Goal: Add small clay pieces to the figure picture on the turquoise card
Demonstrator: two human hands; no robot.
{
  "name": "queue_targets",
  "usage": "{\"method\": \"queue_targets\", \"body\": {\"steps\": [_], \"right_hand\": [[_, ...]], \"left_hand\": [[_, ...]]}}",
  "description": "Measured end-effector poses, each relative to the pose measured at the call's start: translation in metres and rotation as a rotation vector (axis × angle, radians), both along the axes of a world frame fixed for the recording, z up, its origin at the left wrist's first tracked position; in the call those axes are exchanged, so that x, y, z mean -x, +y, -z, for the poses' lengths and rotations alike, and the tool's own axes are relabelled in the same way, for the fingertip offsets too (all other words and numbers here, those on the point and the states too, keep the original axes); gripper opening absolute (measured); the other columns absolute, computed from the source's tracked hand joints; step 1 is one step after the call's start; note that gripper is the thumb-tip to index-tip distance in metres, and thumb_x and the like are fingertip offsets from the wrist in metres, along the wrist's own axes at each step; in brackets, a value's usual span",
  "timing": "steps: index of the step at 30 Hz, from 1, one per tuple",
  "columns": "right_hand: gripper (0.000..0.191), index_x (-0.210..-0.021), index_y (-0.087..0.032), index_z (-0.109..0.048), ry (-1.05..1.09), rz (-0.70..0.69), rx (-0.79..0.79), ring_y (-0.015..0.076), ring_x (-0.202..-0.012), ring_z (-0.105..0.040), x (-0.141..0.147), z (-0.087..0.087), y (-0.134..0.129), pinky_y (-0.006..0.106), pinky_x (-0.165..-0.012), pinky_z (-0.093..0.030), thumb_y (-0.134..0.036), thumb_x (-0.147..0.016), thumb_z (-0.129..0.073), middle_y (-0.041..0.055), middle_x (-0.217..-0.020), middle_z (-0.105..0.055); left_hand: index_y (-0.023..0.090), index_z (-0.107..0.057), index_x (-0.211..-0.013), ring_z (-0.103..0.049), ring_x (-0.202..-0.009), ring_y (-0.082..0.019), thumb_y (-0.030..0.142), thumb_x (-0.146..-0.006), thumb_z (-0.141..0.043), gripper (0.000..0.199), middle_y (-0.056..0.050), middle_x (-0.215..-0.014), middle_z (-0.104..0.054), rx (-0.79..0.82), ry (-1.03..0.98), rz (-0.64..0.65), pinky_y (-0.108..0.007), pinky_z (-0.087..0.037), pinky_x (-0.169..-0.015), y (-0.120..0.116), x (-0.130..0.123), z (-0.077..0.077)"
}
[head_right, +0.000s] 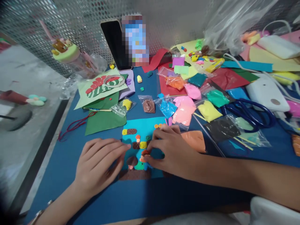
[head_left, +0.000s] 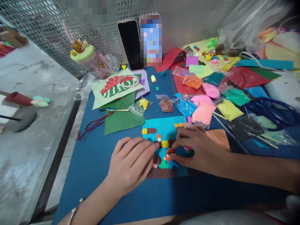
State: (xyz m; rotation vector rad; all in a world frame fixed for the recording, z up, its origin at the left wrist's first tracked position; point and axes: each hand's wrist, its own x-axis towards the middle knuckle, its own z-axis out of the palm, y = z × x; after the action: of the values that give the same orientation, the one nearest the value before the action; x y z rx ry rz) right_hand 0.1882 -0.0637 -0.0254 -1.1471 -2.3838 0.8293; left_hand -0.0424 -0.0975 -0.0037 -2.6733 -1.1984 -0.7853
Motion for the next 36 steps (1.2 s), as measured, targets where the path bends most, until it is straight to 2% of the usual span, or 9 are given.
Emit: {"method": "queue_targets", "body": {"steps": [6, 14, 22, 27, 36], "right_hand": [[0.021, -0.076, -0.025, -0.070, 0.020, 0.025, -0.038, 0.0208, -0.086, -0.055, 0.003, 0.000, -0.002, 0.040, -0.080, -0.030, -0.044, -0.083, -0.062, 0.0008, -0.076, -0.062], [0.023, -0.077, -0.024, -0.069, -0.019, 0.019, -0.072, 0.0221, -0.090, -0.053, 0.003, 0.004, -0.002, 0.040, -0.082, -0.030, -0.044, -0.084, -0.062, 0.0005, -0.077, -0.065], [0.023, -0.072, -0.023, -0.069, -0.031, 0.010, -0.003, 0.0198, -0.087, -0.054, 0.000, -0.001, 0.003, 0.038, -0.083, -0.030, -0.043, -0.082, -0.065, -0.0004, -0.072, -0.064], [0.023, -0.074, -0.024, -0.071, -0.038, -0.008, 0.071, 0.0181, -0.084, -0.054, -0.003, -0.006, 0.007, 0.036, -0.081, -0.031, -0.045, -0.080, -0.066, -0.0005, -0.071, -0.062], [0.020, -0.072, -0.024, -0.071, -0.059, -0.018, 0.029, 0.0187, -0.084, -0.056, -0.006, -0.003, 0.007, 0.037, -0.083, -0.031, -0.042, -0.080, -0.067, -0.0004, -0.068, -0.062]], "left_hand": [[0.020, -0.066, -0.089, -0.067, -0.078, -0.019, 0.013, -0.075, -0.061, 0.016, 0.000, -0.082, -0.075, -0.005, -0.030, 0.092, -0.035, -0.042, -0.079, -0.005, -0.006, -0.004], [0.017, -0.067, -0.088, -0.066, -0.083, -0.018, 0.012, -0.082, -0.051, 0.018, 0.000, -0.082, -0.073, 0.088, 0.006, 0.215, -0.035, -0.042, -0.080, -0.013, -0.012, 0.004], [0.017, -0.068, -0.088, -0.061, -0.088, -0.018, 0.017, -0.089, -0.049, 0.019, -0.001, -0.087, -0.072, 0.140, 0.017, 0.118, -0.036, -0.039, -0.087, -0.020, -0.015, 0.013], [0.016, -0.067, -0.086, -0.061, -0.091, -0.018, 0.017, -0.089, -0.051, 0.017, -0.001, -0.090, -0.072, 0.142, 0.036, 0.128, -0.037, -0.039, -0.088, -0.020, -0.016, 0.016], [0.018, -0.066, -0.081, -0.063, -0.084, -0.016, 0.022, -0.086, -0.061, 0.008, 0.002, -0.081, -0.071, 0.110, 0.005, 0.131, -0.034, -0.040, -0.084, -0.023, -0.022, 0.017]]}}
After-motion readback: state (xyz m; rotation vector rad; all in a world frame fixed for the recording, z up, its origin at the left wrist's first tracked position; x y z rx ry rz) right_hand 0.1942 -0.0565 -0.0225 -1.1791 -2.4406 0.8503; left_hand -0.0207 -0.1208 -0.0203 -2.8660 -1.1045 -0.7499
